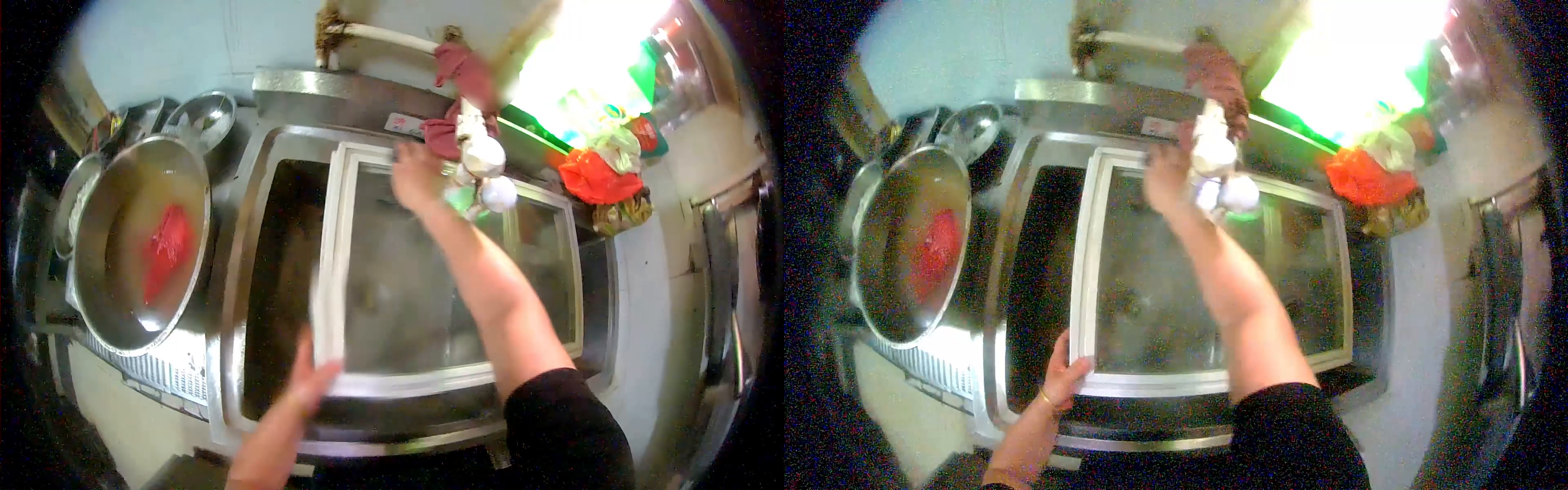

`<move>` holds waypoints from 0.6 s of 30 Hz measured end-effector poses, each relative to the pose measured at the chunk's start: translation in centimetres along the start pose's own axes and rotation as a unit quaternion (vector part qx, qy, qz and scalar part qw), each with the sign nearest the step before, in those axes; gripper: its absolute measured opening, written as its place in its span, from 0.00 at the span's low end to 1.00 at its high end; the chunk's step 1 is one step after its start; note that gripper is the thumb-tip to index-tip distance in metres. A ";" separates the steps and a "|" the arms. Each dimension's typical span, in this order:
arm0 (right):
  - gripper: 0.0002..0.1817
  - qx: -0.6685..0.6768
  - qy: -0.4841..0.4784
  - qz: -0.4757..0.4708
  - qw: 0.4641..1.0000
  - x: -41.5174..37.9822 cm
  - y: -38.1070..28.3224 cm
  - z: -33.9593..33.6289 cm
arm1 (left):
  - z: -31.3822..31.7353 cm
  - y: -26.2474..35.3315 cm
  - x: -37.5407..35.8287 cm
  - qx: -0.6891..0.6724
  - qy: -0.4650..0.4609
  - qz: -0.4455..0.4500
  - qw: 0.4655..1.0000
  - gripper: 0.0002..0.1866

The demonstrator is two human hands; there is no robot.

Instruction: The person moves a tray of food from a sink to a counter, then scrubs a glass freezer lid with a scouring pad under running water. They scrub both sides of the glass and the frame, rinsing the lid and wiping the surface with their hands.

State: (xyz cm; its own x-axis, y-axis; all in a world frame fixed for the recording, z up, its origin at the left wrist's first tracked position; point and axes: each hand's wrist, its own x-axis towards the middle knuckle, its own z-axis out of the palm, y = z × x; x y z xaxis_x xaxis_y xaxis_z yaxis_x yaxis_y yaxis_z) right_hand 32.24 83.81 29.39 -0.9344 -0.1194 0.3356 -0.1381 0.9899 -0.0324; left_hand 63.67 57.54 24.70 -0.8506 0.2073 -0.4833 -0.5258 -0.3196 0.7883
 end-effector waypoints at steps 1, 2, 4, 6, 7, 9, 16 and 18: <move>0.25 0.010 -0.097 0.024 0.995 1.5 -2.8 0.1 | 0.1 0.0 -0.1 0.019 0.007 -0.012 1.000 0.42; 0.25 0.034 -0.048 -0.027 0.998 0.8 -5.9 -1.4 | 0.1 0.1 -0.1 0.040 0.016 -0.023 0.999 0.42; 0.24 0.124 -0.024 0.001 0.992 0.3 -9.1 -0.5 | 0.4 0.5 -0.5 0.062 0.026 -0.024 0.997 0.42; 0.24 0.130 -0.074 -0.076 0.986 -0.9 -8.9 -2.5 | 0.8 0.9 -1.3 0.060 0.021 -0.002 0.998 0.41; 0.24 0.132 -0.055 -0.134 0.981 -2.6 -8.8 -2.9 | 1.1 1.3 -1.6 0.061 0.021 -0.002 0.998 0.41; 0.23 0.153 0.042 -0.242 0.957 -9.6 -8.1 -3.0 | 0.8 0.4 -1.3 0.040 0.045 -0.013 0.998 0.44; 0.30 0.128 -0.023 0.169 0.977 -25.4 23.1 -10.9 | -0.1 -0.4 -0.6 0.040 0.043 0.015 0.998 0.43; 0.34 -0.099 -0.094 0.372 0.918 -29.1 30.0 -13.0 | 0.4 -0.3 -0.6 0.031 0.050 0.014 0.998 0.42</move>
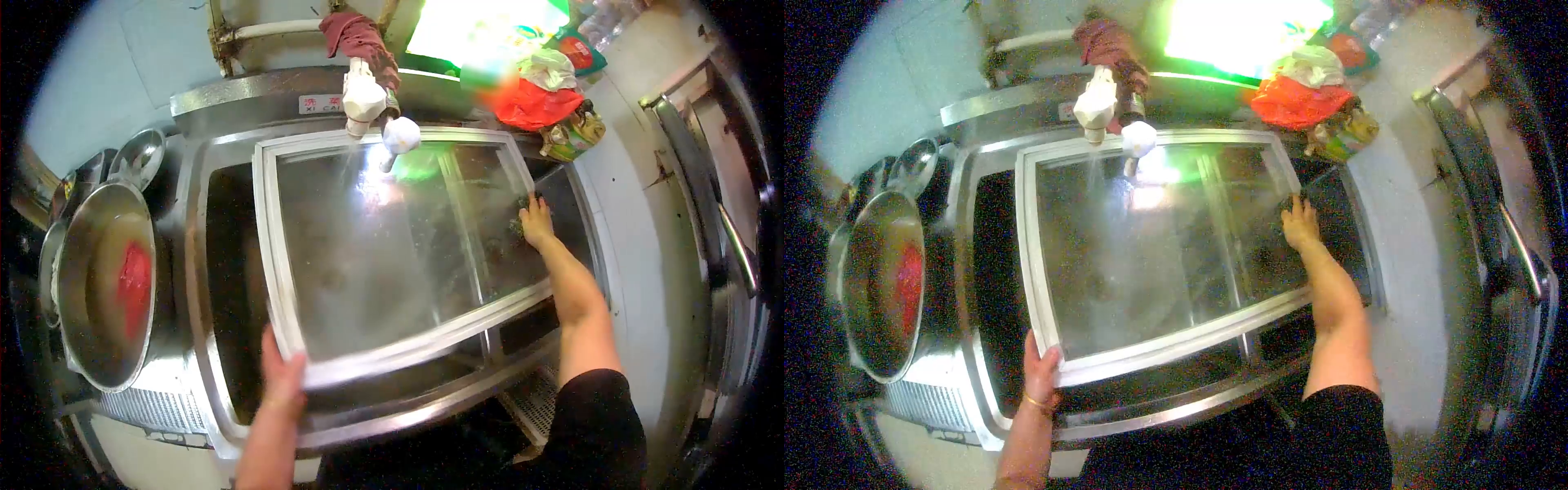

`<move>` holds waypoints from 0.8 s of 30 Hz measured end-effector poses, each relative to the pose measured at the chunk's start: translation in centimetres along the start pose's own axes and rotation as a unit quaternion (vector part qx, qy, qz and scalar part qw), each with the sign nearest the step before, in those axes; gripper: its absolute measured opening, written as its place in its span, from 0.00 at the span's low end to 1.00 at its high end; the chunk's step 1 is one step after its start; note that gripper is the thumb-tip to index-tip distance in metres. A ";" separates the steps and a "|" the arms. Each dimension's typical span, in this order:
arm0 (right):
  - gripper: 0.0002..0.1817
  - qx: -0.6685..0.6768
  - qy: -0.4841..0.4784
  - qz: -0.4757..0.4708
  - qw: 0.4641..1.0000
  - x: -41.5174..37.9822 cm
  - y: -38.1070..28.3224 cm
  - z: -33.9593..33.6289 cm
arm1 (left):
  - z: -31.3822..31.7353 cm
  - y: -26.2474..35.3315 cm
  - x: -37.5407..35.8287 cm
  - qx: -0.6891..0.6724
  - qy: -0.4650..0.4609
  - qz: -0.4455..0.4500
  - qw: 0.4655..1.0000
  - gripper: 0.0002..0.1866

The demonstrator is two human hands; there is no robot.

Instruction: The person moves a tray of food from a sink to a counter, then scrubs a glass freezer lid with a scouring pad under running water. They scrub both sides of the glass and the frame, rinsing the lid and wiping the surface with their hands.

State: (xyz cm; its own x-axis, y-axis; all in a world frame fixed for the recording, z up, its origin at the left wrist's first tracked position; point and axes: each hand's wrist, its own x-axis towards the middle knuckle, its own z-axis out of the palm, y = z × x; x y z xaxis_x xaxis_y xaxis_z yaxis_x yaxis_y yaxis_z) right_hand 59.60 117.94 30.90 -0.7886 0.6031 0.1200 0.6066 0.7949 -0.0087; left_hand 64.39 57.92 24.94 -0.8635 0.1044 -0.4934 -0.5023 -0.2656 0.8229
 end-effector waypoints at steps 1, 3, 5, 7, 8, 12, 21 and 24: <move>0.33 -0.026 0.025 -0.024 0.999 0.3 -0.6 0.7 | 0.1 0.4 0.0 0.011 0.000 -0.003 1.000 0.41; 0.29 0.035 -0.010 -0.054 0.998 -0.4 -7.5 -0.9 | 0.1 0.6 0.0 0.051 0.014 -0.009 0.999 0.38; 0.21 0.048 0.039 -0.216 0.974 -0.8 -15.4 -0.4 | 0.9 1.2 -0.5 0.006 0.016 -0.027 0.999 0.37; 0.16 -0.004 -0.088 -0.305 0.948 -3.6 -25.9 -4.2 | 1.6 1.7 -0.9 0.012 0.016 0.001 1.000 0.36; 0.16 0.048 0.038 -0.364 0.929 -6.1 -29.4 -2.1 | 1.5 1.8 -1.0 0.006 0.005 0.006 1.000 0.36; 0.20 0.293 0.178 -0.530 0.776 -16.4 -33.3 -1.9 | 0.5 1.5 -1.0 -0.030 -0.039 0.009 0.999 0.37; 0.20 0.136 -0.014 -0.099 0.986 11.3 -10.9 -0.9 | -1.2 -0.5 -0.7 0.004 0.049 -0.017 0.999 0.40; 0.23 0.023 0.125 -0.103 0.987 11.9 -4.9 0.7 | -1.8 -1.5 -0.2 0.002 0.016 0.004 1.000 0.40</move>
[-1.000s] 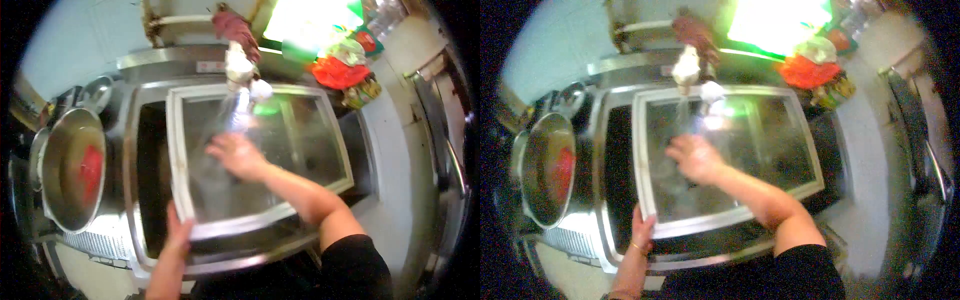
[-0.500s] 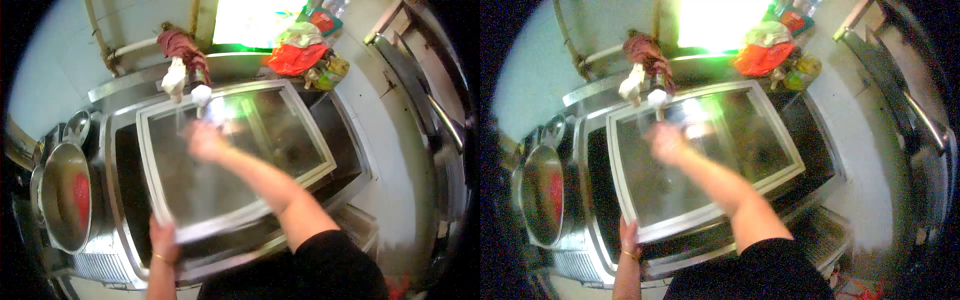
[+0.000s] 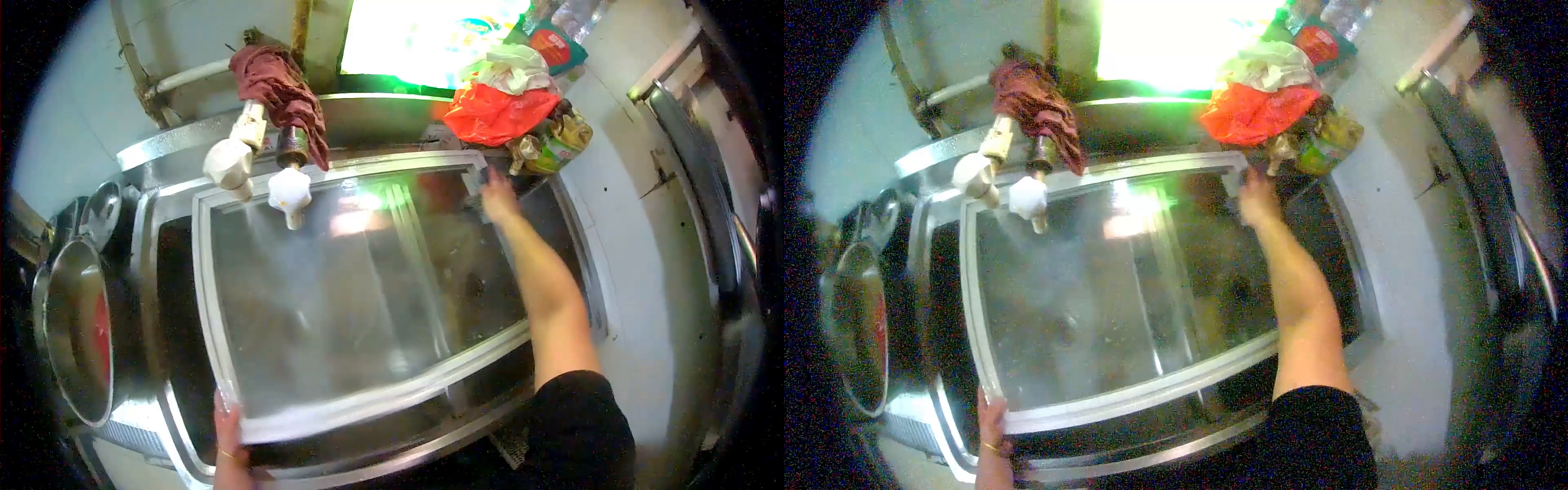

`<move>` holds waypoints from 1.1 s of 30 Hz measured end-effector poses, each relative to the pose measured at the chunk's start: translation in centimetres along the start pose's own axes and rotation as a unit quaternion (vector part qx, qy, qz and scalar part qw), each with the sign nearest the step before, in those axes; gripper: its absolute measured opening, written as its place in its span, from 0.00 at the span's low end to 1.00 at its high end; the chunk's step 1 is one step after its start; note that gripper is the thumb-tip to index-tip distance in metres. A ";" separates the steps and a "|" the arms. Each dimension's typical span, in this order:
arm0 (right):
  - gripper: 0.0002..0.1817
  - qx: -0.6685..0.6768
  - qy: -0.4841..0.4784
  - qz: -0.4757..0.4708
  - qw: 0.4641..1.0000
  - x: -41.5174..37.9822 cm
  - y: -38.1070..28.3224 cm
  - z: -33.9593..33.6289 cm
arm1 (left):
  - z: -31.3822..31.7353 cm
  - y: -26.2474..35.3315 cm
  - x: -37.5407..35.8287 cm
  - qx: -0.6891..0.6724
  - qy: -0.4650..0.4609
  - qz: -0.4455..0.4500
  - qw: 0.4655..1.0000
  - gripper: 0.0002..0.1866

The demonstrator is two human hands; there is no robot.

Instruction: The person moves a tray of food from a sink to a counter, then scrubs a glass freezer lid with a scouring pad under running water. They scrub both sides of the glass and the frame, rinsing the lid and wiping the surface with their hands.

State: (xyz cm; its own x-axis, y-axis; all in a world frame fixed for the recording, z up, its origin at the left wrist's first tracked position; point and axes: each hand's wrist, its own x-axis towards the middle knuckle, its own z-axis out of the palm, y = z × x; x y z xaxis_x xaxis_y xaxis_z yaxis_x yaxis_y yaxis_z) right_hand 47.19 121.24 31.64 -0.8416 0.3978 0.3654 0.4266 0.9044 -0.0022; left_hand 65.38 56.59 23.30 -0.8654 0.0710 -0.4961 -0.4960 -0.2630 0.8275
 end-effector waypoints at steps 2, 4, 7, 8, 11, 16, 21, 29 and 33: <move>0.21 0.005 0.006 -0.104 0.995 -0.1 -2.3 -0.8 | 0.4 0.9 0.1 0.005 -0.072 0.032 0.997 0.40; 0.15 0.195 -0.096 -0.093 0.972 -1.4 -12.1 -1.9 | 0.5 0.6 0.1 0.014 -0.031 0.017 0.999 0.42; 0.17 0.165 -0.053 -0.342 0.924 -8.7 -26.9 -2.6 | 1.2 1.5 -0.6 -0.030 -0.041 0.002 0.999 0.39; 0.17 0.139 -0.112 -0.414 0.893 -13.2 -30.4 -3.3 | 1.3 1.5 -0.8 -0.026 -0.030 -0.014 0.999 0.38; 0.14 0.305 -0.069 -0.424 0.850 -19.7 -32.8 -7.9 | 0.8 1.5 -0.3 -0.028 -0.009 -0.050 0.998 0.34; 0.19 0.133 -0.114 -0.106 0.979 -13.3 -11.1 -8.6 | 1.4 2.0 -0.8 -0.019 -0.010 -0.057 0.998 0.37; 0.28 -0.093 0.014 -0.027 0.995 -17.7 -1.7 -8.2 | 2.2 1.9 -0.8 -0.061 -0.026 -0.035 0.997 0.38; 0.21 0.276 -0.091 -0.306 0.907 -32.0 -37.0 -10.1 | 1.4 1.7 0.2 -0.009 -0.016 -0.030 0.999 0.27; 0.19 0.215 -0.056 -0.287 0.932 -29.3 -25.7 -10.0 | 0.1 0.8 1.2 0.032 -0.029 -0.020 0.999 0.27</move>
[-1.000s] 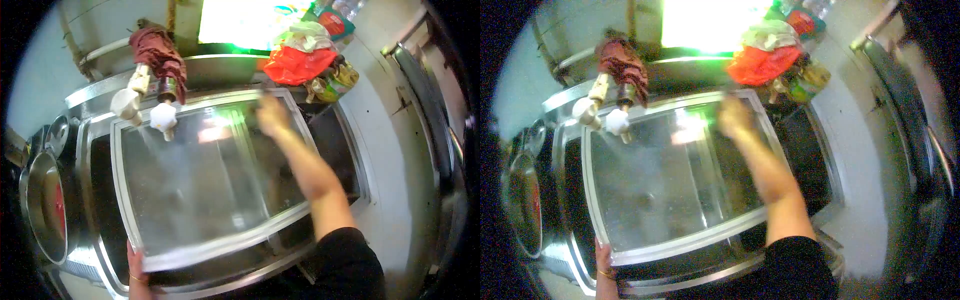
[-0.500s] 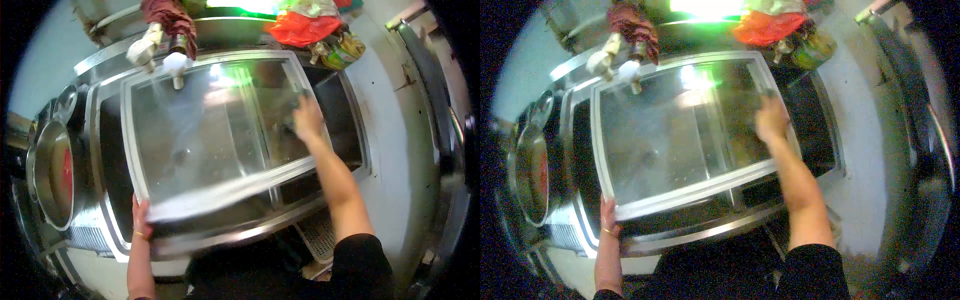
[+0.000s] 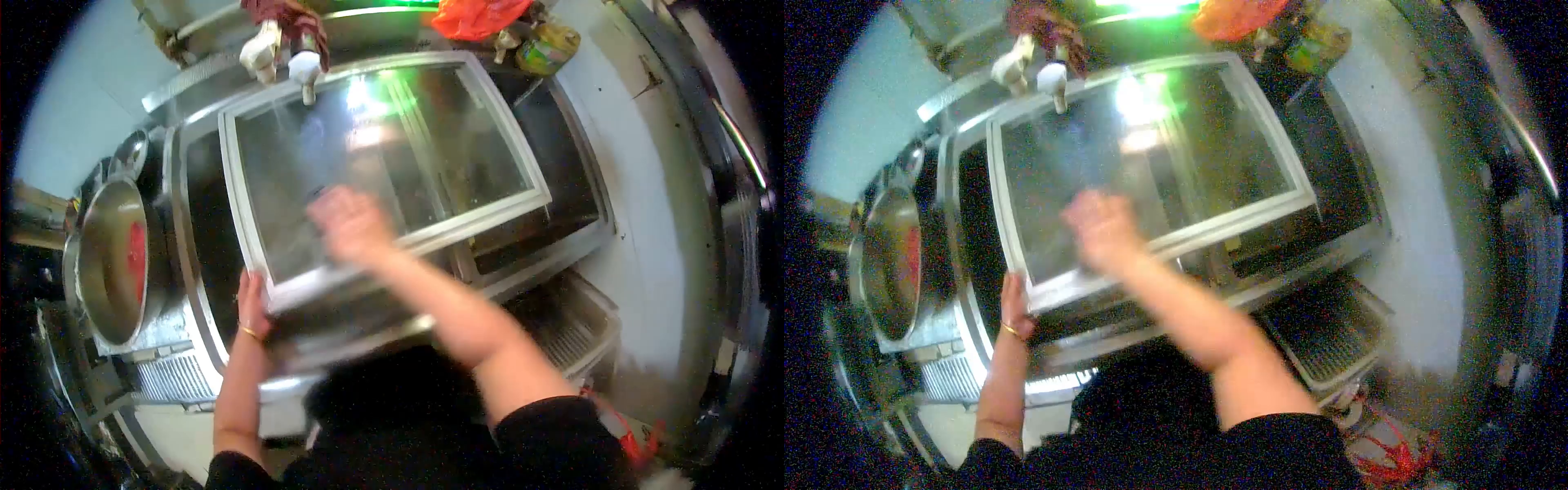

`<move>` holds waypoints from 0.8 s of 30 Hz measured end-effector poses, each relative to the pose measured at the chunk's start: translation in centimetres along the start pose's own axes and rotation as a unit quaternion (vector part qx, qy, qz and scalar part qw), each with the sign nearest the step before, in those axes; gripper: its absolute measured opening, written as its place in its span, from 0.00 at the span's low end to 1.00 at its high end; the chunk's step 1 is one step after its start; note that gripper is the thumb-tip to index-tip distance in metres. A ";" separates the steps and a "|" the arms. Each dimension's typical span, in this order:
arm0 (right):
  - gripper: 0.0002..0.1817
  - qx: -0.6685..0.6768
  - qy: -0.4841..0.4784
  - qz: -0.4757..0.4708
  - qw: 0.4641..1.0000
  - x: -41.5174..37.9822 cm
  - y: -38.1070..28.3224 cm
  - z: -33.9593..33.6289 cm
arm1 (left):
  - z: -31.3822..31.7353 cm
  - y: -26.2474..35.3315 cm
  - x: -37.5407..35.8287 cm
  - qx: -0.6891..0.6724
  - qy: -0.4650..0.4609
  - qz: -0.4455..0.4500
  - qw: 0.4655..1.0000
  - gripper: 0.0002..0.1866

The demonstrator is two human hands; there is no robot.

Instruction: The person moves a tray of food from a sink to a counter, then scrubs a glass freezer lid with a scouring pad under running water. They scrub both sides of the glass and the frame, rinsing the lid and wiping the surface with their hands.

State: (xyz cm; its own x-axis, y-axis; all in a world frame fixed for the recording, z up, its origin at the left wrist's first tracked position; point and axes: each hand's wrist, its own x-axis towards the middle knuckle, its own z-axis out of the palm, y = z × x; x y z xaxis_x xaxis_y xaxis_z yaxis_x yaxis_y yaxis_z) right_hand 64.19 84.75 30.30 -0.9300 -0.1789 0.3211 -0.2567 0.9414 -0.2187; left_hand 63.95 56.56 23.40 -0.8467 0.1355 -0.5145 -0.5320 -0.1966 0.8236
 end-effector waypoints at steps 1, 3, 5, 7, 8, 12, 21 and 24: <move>0.20 -0.103 0.050 0.054 0.992 -1.9 4.4 -2.1 | 0.7 0.8 -0.8 -0.006 -0.020 0.008 1.000 0.29; 0.27 -0.150 0.038 0.172 0.973 -7.5 14.7 -6.8 | 2.2 2.1 -1.9 -0.005 0.034 0.005 0.999 0.27; 0.28 -0.172 -0.024 0.373 0.911 -12.2 21.4 -12.2 | 2.6 2.1 -2.2 -0.019 0.041 0.009 0.999 0.27; 0.30 -0.207 -0.041 0.366 0.906 -11.6 20.3 -11.6 | 3.1 2.3 -2.1 -0.031 0.044 0.008 0.999 0.27; 0.31 -0.222 -0.052 0.366 0.902 -11.0 19.1 -11.1 | 3.4 2.6 -2.3 -0.034 0.046 0.002 0.998 0.28; 0.27 -0.120 -0.084 0.163 0.976 -3.8 5.7 -4.3 | 4.3 3.4 -2.9 -0.052 0.070 -0.037 0.996 0.31; 0.24 0.103 -0.093 -0.025 0.990 0.0 -4.4 -0.2 | -0.6 1.2 0.3 -0.050 -0.050 -0.069 0.995 0.28; 0.24 -0.040 -0.039 0.084 0.995 -3.4 9.1 -5.3 | 0.8 1.9 -0.7 -0.001 0.053 -0.058 0.997 0.27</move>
State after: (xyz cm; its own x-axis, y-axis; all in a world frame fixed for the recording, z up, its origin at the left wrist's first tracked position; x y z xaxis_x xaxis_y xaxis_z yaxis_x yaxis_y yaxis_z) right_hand 66.44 95.43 32.13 -0.9763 -0.0364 0.2132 -0.0777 0.9790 -0.1887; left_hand 63.53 56.89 25.49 -0.7760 0.0531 -0.6285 -0.6260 -0.1868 0.7572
